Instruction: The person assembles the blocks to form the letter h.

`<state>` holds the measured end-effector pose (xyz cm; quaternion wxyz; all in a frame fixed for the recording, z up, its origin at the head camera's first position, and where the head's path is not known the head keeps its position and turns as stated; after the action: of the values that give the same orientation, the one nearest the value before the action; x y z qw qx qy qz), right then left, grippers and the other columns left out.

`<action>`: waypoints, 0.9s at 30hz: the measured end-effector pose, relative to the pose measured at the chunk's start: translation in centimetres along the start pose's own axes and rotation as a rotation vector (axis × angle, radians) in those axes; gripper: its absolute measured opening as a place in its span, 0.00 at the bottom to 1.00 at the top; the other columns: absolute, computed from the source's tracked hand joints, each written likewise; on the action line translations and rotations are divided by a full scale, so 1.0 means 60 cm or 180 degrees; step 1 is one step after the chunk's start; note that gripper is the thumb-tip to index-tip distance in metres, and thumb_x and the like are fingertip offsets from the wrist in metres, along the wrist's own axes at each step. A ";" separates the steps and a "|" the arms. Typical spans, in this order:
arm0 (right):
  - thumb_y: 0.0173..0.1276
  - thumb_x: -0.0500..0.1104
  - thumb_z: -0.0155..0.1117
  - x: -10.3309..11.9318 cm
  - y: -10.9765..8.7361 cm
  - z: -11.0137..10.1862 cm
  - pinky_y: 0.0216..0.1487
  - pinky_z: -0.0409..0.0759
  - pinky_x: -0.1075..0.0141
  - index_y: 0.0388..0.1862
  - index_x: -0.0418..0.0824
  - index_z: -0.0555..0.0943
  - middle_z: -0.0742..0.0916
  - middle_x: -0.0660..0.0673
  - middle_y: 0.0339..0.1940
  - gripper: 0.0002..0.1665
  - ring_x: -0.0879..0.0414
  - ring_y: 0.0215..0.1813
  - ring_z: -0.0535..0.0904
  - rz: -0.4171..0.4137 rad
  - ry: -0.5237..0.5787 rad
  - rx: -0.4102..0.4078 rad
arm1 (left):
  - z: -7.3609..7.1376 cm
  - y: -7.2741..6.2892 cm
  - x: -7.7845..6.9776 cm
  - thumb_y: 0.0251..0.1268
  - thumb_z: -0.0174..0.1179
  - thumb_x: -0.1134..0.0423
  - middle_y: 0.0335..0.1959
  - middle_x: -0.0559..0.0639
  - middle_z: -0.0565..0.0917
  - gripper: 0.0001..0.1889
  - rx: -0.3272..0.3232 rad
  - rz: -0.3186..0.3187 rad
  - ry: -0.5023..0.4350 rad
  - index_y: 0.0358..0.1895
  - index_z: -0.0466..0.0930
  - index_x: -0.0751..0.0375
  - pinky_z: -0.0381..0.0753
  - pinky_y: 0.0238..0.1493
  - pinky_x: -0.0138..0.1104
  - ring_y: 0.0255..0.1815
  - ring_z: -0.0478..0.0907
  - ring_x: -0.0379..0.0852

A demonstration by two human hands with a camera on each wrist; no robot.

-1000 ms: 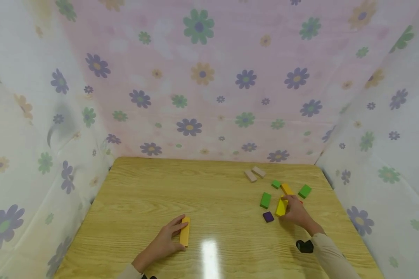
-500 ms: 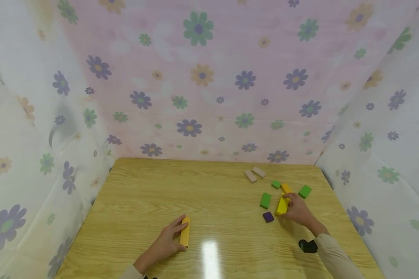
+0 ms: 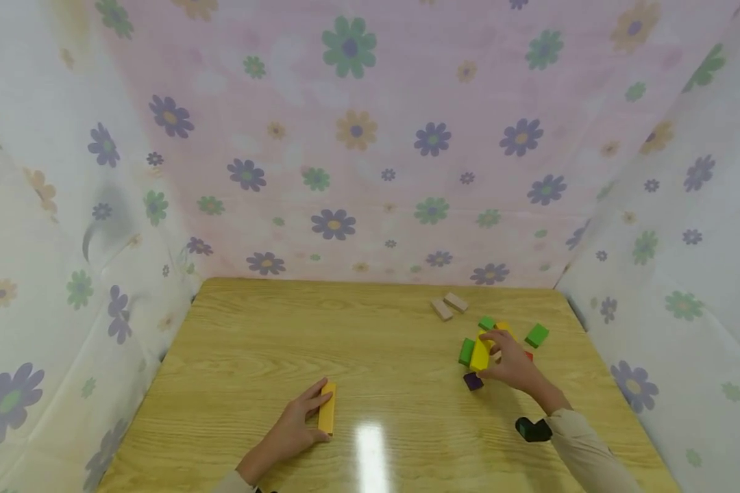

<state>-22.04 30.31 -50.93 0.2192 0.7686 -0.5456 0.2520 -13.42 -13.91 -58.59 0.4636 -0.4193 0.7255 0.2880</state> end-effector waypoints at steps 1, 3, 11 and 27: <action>0.47 0.38 0.78 0.005 0.001 0.001 0.36 0.80 0.57 0.60 0.26 0.70 0.67 0.27 0.61 0.42 0.42 0.44 0.75 -0.0016 -0.0011 0.0015 | 0.001 0.000 0.000 0.46 0.72 0.73 0.74 0.60 0.51 0.40 -0.0003 -0.0001 -0.0002 0.65 0.63 0.78 0.71 0.60 0.34 0.69 0.58 0.60; 0.47 0.38 0.79 0.014 0.005 0.003 0.37 0.80 0.58 0.60 0.27 0.70 0.68 0.27 0.61 0.42 0.43 0.43 0.75 -0.0047 -0.0064 0.0014 | 0.001 -0.001 0.000 0.46 0.72 0.72 0.74 0.60 0.51 0.39 -0.0010 0.0004 0.0036 0.64 0.63 0.78 0.70 0.60 0.34 0.69 0.58 0.60; 0.45 0.37 0.79 0.054 0.025 0.010 0.37 0.82 0.55 0.59 0.29 0.72 0.68 0.28 0.64 0.41 0.46 0.43 0.75 -0.0241 -0.0080 0.0018 | 0.002 -0.001 -0.001 0.47 0.72 0.69 0.74 0.59 0.52 0.39 -0.0056 0.0010 0.0197 0.65 0.64 0.76 0.69 0.61 0.37 0.70 0.56 0.60; 0.47 0.37 0.78 0.123 0.034 0.025 0.40 0.81 0.55 0.60 0.30 0.71 0.68 0.30 0.63 0.41 0.46 0.45 0.73 -0.0525 -0.0015 0.0166 | 0.000 0.000 -0.002 0.47 0.72 0.70 0.74 0.59 0.52 0.40 -0.0061 0.0011 0.0203 0.65 0.64 0.75 0.71 0.59 0.34 0.69 0.58 0.60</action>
<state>-21.68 23.37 -47.36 0.2179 0.8170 -0.4742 0.2453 -13.38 -13.87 -58.49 0.4357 -0.4314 0.7379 0.2821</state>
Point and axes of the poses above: each hand's wrist, its own y-axis towards the middle knuckle, its own z-axis out of the palm, x = y × z, the point moved 2 cm from there along y, towards the middle knuckle
